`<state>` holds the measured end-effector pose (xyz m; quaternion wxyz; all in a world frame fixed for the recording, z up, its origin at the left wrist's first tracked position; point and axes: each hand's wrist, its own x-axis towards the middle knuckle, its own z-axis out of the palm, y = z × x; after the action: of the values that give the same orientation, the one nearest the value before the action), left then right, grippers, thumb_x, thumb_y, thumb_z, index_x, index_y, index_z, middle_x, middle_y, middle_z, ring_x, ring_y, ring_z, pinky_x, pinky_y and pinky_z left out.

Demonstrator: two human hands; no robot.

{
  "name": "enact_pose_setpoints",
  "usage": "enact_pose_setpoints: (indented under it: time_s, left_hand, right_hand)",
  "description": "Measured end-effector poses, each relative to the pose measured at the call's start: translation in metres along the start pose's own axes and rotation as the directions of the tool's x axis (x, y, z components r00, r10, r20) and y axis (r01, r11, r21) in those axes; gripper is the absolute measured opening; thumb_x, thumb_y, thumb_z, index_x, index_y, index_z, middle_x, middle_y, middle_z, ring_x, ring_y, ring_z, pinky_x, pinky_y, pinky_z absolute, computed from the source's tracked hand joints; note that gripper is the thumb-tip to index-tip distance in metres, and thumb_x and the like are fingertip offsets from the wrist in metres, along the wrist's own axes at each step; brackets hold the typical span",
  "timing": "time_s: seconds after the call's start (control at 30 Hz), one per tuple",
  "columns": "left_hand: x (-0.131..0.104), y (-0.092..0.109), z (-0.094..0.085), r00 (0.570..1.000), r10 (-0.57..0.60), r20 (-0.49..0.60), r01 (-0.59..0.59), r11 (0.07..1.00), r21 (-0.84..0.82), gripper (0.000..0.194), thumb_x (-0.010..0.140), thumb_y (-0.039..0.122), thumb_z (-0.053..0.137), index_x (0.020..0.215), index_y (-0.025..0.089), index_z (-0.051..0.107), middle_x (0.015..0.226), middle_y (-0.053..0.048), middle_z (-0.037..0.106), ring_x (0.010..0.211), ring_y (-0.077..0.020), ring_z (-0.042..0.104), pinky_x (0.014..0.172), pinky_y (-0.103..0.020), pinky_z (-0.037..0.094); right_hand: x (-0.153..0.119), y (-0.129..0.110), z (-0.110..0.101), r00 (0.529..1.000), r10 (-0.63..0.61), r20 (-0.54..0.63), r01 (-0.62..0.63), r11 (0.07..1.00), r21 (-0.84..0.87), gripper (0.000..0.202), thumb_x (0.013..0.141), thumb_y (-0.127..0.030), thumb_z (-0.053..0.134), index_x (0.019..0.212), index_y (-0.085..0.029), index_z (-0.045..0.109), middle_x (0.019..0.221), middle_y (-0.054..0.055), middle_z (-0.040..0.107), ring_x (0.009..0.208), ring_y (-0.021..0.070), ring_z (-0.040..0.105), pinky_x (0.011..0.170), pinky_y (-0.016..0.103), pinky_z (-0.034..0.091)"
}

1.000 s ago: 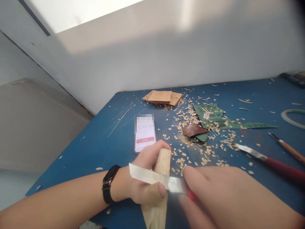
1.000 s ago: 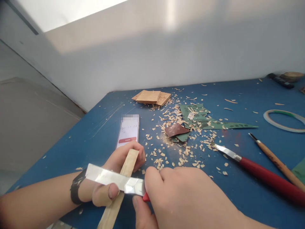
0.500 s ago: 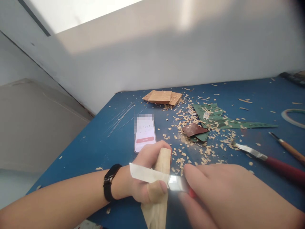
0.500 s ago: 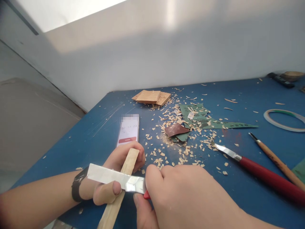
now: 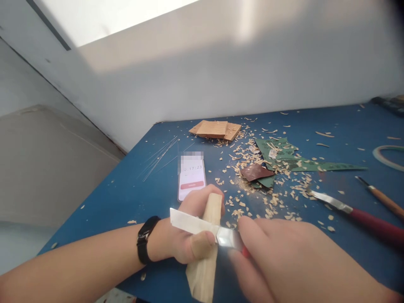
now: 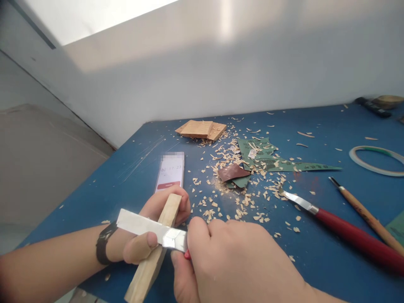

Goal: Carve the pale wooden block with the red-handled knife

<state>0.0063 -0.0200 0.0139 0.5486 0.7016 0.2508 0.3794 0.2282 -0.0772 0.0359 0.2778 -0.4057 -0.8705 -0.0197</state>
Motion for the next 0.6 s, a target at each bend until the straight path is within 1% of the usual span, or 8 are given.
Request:
enact_pose_setpoints:
  time_s: [0.1, 0.23, 0.33, 0.47, 0.6]
  left_hand:
    - [0.002, 0.005, -0.001, 1.0, -0.018, 0.014, 0.018, 1.0, -0.001, 0.064, 0.081, 0.077, 0.083, 0.1, 0.02, 0.061, 0.079, 0.001, 0.054, 0.064, -0.0125, 0.042, 0.058, -0.029, 0.032]
    - [0.003, 0.004, -0.001, 0.999, -0.024, 0.025, 0.025, 0.998, -0.049, 0.06, 0.086, 0.074, 0.08, 0.1, 0.02, 0.06, 0.08, 0.002, 0.054, 0.063, -0.0116, 0.042, 0.057, -0.028, 0.033]
    - [0.002, 0.001, -0.004, 0.999, -0.029, 0.042, 0.031, 0.999, -0.045, 0.058, 0.087, 0.071, 0.08, 0.101, 0.019, 0.06, 0.08, 0.002, 0.053, 0.063, -0.0111, 0.04, 0.057, -0.027, 0.032]
    - [0.0, -0.003, -0.005, 0.997, -0.023, 0.08, 0.025, 0.999, -0.026, 0.059, 0.087, 0.071, 0.081, 0.105, 0.02, 0.059, 0.081, 0.003, 0.051, 0.064, -0.0112, 0.038, 0.058, -0.026, 0.031]
    - [-0.002, -0.005, -0.002, 0.998, 0.011, 0.065, -0.009, 0.999, -0.038, 0.066, 0.082, 0.076, 0.084, 0.108, 0.021, 0.06, 0.082, 0.003, 0.049, 0.066, -0.0118, 0.038, 0.057, -0.027, 0.03]
  right_hand:
    - [0.002, 0.0, -0.001, 1.0, -0.012, 0.022, 0.012, 1.0, -0.004, 0.021, 0.1, -0.03, 0.052, 0.08, -0.035, 0.052, 0.06, -0.007, 0.063, 0.04, 0.0194, 0.06, 0.037, 0.041, 0.039]
    - [0.002, 0.004, -0.007, 0.999, 0.024, 0.032, -0.023, 0.999, -0.032, 0.024, 0.103, -0.03, 0.05, 0.08, -0.035, 0.054, 0.061, -0.006, 0.064, 0.043, 0.0215, 0.063, 0.04, 0.043, 0.038]
    - [0.001, 0.006, -0.01, 0.998, 0.03, 0.046, -0.03, 1.0, -0.008, 0.024, 0.103, -0.028, 0.05, 0.08, -0.035, 0.055, 0.062, -0.006, 0.066, 0.043, 0.021, 0.063, 0.04, 0.044, 0.037]
    - [-0.001, 0.007, -0.009, 0.994, 0.054, 0.091, -0.061, 0.996, 0.069, 0.017, 0.099, -0.031, 0.058, 0.083, -0.033, 0.06, 0.064, -0.008, 0.069, 0.046, 0.0202, 0.067, 0.043, 0.042, 0.039]
    - [-0.004, 0.01, -0.008, 0.998, 0.036, 0.045, -0.041, 0.993, 0.111, 0.023, 0.099, -0.042, 0.07, 0.081, -0.033, 0.06, 0.063, -0.011, 0.067, 0.044, 0.0187, 0.065, 0.041, 0.041, 0.037]
